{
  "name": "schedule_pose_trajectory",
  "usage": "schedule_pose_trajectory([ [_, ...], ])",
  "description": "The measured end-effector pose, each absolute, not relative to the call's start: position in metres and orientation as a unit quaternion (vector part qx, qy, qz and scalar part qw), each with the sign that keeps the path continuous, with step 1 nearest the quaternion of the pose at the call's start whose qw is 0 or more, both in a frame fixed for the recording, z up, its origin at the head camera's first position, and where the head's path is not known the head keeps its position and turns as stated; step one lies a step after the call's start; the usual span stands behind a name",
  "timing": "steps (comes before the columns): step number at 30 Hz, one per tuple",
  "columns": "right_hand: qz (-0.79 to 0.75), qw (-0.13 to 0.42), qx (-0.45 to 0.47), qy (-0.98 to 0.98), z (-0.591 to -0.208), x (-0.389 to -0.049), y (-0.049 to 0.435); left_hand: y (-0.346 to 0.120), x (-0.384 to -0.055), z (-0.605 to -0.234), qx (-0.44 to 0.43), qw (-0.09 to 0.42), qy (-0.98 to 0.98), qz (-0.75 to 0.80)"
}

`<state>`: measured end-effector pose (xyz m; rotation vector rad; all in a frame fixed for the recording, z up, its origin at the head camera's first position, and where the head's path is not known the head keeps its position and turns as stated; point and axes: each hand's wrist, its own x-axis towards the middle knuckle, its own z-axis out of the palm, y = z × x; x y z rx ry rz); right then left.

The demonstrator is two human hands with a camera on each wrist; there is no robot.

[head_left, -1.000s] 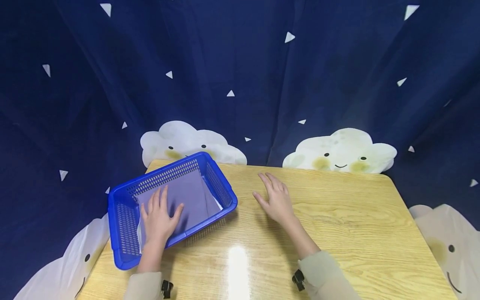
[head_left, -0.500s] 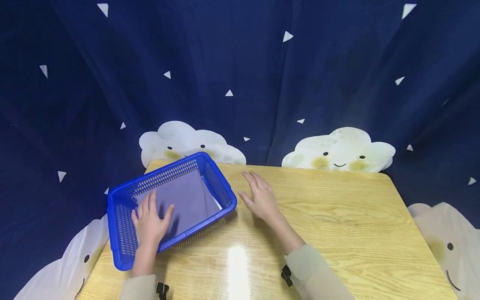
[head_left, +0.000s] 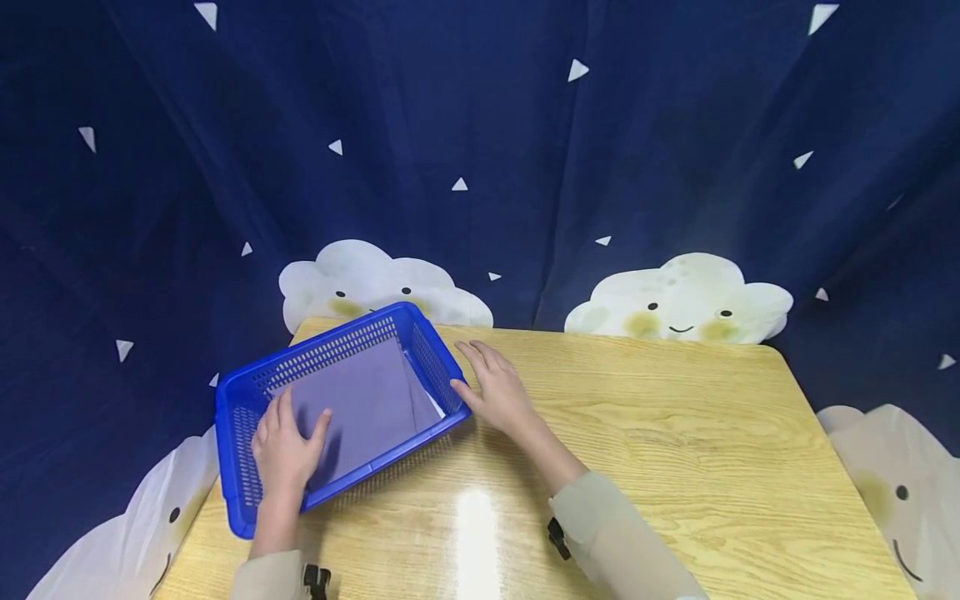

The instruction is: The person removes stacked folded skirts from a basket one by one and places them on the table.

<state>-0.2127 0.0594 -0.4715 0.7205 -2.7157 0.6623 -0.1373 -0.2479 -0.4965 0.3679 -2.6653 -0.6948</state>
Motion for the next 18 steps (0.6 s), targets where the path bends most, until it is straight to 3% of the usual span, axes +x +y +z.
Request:
schedule_pose_trajectory([
  [18,0.271,0.047,0.269,-0.923,-0.466,-0.22,0.024,-0.262,-0.133,-0.493,0.187,0.128,-0.926,-0.301],
])
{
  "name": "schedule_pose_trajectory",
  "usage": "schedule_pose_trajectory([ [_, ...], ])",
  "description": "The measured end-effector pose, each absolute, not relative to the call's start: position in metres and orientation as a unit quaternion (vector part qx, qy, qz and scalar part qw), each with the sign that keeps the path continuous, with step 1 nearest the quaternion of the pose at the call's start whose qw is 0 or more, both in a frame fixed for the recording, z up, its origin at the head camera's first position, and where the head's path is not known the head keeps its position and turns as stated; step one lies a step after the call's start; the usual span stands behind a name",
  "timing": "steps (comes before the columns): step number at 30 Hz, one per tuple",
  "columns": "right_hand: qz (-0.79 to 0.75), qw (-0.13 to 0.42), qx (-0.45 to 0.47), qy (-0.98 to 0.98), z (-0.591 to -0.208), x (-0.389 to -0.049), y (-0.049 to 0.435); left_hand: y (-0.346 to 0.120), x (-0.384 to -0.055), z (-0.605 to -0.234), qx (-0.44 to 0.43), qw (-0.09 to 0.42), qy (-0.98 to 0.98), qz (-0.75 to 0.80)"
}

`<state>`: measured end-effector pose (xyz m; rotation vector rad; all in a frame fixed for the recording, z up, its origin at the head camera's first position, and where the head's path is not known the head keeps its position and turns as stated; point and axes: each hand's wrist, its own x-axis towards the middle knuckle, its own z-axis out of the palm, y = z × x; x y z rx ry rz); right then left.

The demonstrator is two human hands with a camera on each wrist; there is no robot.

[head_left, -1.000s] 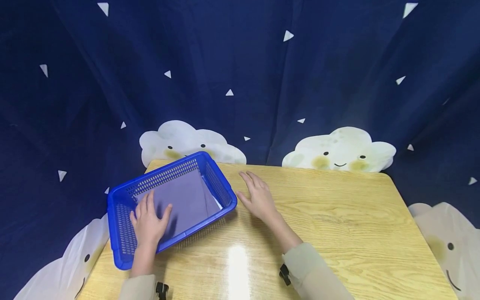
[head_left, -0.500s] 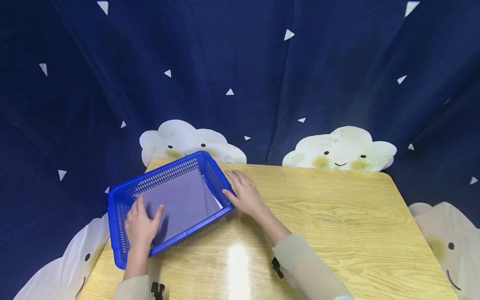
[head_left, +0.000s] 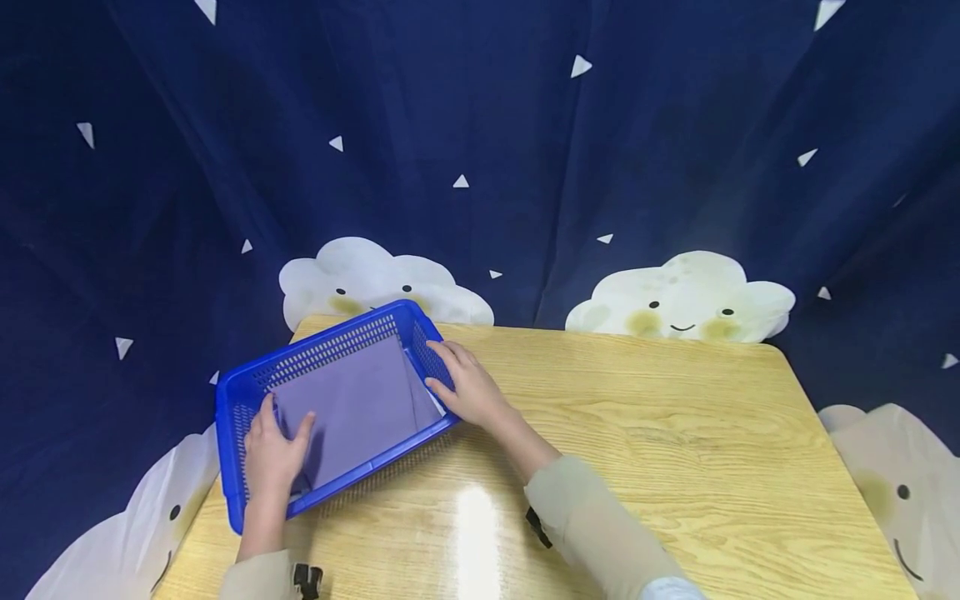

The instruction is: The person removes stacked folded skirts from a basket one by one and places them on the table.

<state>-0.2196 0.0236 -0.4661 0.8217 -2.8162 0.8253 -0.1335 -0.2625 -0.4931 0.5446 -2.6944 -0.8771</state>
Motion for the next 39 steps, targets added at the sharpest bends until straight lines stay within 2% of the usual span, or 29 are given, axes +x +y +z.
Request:
schedule_pose_trajectory([
  [17,0.326,-0.015,0.244,-0.913,-0.472,-0.225,-0.007,-0.272,-0.134,-0.492,0.224,0.063,-0.894,-0.382],
  [28,0.371,-0.109,0.21,-0.898,-0.474,-0.235,-0.021,-0.279,-0.132,-0.487,0.244,-0.013,-0.839,-0.486],
  [39,0.39,-0.154,0.174,-0.891,-0.48,-0.238,-0.023,-0.28,-0.134,-0.491,0.252,-0.037,-0.825,-0.505],
])
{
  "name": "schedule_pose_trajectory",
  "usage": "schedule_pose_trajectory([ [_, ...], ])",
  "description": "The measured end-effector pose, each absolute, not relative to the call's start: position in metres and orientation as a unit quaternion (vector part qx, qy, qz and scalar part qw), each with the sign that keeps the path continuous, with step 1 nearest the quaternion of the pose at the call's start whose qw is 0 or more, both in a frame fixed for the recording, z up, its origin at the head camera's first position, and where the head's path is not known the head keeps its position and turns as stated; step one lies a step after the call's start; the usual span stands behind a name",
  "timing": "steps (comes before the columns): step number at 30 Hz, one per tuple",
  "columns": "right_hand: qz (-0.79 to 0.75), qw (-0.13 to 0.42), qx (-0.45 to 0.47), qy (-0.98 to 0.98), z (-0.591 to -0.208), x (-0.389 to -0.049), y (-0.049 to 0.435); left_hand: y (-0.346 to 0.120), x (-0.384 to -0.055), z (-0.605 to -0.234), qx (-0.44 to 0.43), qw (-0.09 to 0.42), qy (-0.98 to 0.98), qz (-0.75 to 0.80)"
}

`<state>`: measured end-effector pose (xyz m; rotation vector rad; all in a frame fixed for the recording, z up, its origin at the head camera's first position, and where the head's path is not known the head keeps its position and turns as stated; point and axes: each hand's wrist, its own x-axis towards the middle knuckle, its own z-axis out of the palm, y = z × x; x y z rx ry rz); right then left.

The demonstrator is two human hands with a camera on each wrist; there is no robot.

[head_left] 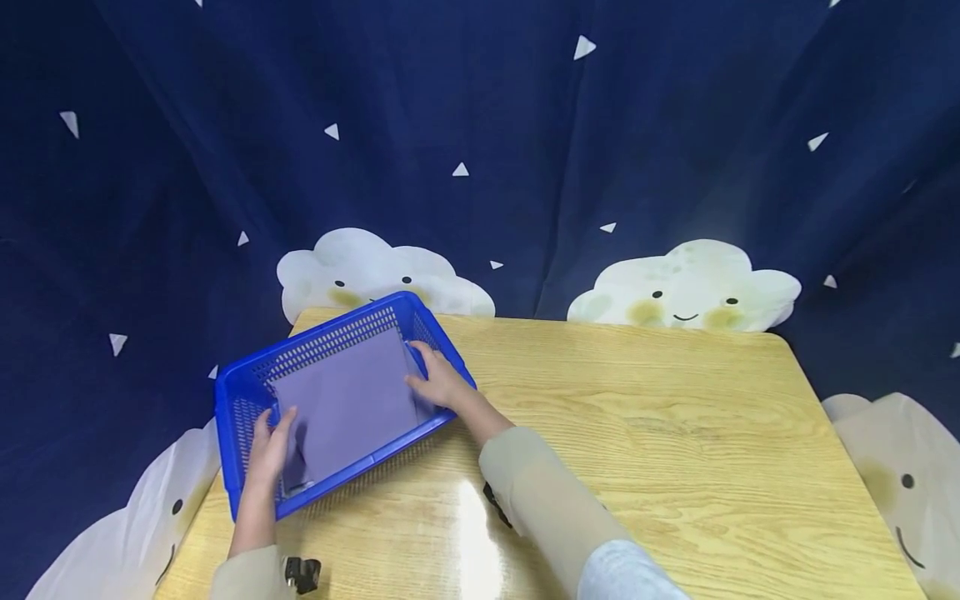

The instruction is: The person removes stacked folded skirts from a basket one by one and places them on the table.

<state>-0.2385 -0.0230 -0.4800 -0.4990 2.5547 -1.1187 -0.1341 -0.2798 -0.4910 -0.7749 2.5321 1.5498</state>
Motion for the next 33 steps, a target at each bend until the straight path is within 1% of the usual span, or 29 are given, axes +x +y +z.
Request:
schedule_pose_trajectory([
  [7,-0.409,0.188,-0.16,0.879,-0.4813,-0.2412,-0.0196,-0.2786,-0.1367,-0.4914,-0.244,0.073,0.828,0.5],
  [16,-0.408,0.251,-0.135,0.867,-0.4791,-0.241,-0.0191,-0.2776,-0.1376,-0.4923,-0.242,0.082,0.825,0.505],
  [22,-0.407,0.299,-0.133,0.853,-0.4773,-0.2394,-0.0196,-0.2777,-0.1365,-0.4925,-0.24,0.102,0.818,0.512],
  [26,-0.41,0.311,-0.124,0.849,-0.4769,-0.2389,-0.0197,-0.2777,-0.1373,-0.4925,-0.238,0.115,0.814,0.517],
  [33,-0.421,0.327,-0.11,0.839,-0.4766,-0.2386,-0.0202,-0.2782,-0.1387,-0.4938,-0.233,0.109,0.809,0.529],
])
